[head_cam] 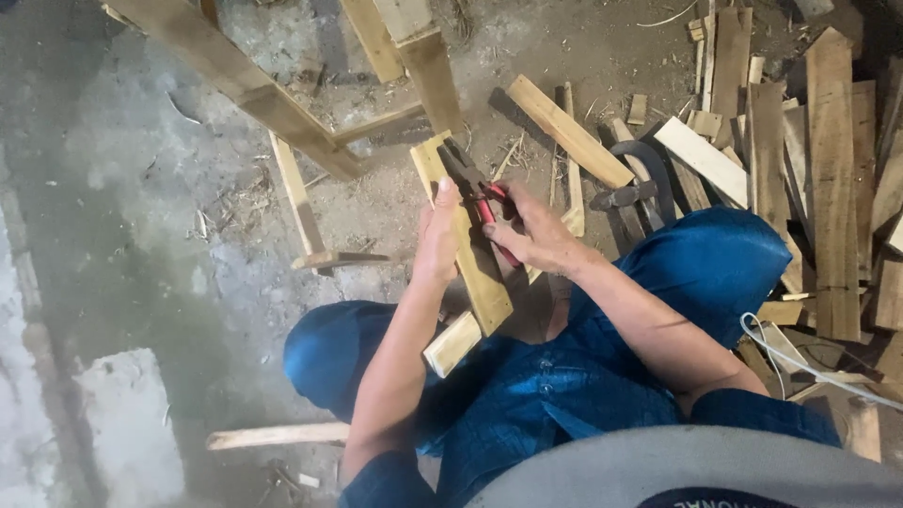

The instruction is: The person sits on the floor of a woodworking workshop assembling a small wooden stool frame. They fit wooden slats and cross pieces together, hammer nails into the joints with a hammer, pull and adjust fasteners with pliers, and press the frame parts together by hand to seat them.

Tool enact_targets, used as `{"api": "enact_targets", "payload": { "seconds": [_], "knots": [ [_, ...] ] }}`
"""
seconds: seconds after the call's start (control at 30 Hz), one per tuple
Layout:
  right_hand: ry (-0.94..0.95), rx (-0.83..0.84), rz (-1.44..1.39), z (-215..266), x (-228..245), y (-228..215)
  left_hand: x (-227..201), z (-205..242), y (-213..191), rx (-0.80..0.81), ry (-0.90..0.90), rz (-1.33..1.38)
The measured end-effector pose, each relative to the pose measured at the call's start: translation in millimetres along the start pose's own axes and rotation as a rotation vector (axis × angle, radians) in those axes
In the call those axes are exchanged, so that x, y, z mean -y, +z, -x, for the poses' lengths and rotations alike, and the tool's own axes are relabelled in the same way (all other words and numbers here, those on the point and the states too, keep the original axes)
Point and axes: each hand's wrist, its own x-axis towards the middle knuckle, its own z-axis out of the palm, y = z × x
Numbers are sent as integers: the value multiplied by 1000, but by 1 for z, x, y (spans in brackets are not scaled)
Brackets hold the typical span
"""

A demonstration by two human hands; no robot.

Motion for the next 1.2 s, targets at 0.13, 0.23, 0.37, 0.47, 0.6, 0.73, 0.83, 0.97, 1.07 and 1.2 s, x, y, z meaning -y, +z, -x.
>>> {"api": "enact_targets", "payload": {
  "seconds": [0.13, 0.23, 0.37, 0.47, 0.6, 0.73, 0.83, 0.97, 1.07, 1.2],
  "knots": [
    [-3, 8, 45, 6, 13, -2, -33, 15, 23, -17, 23, 49],
    [0, -6, 87, 5, 3, 4, -30, 14, 25, -33, 23, 45],
    [6, -43, 94, 5, 1, 10, -13, 6, 19, -17, 52, 75],
    [10, -72, 120, 4, 8, 8, -5, 2, 18, -19, 74, 97],
    [32, -84, 177, 9, 16, 8, -6, 3, 18, 15, 84, 41],
    [10, -149, 367, 4, 7, 8, -4, 4, 17, 6, 78, 70],
    [-44, -156, 165, 6, -5, 9, 17, -1, 0, 12, 60, 78],
    [-217, -53, -233, -7, -45, 7, 5, 4, 6, 46, 76, 51],
    [-103, 44, -354, 6, 15, -4, -14, 11, 11, 86, 74, 2],
    [90, 125, -722, 15, 21, -4, -33, 29, 21, 105, 63, 37]
  ]
}}
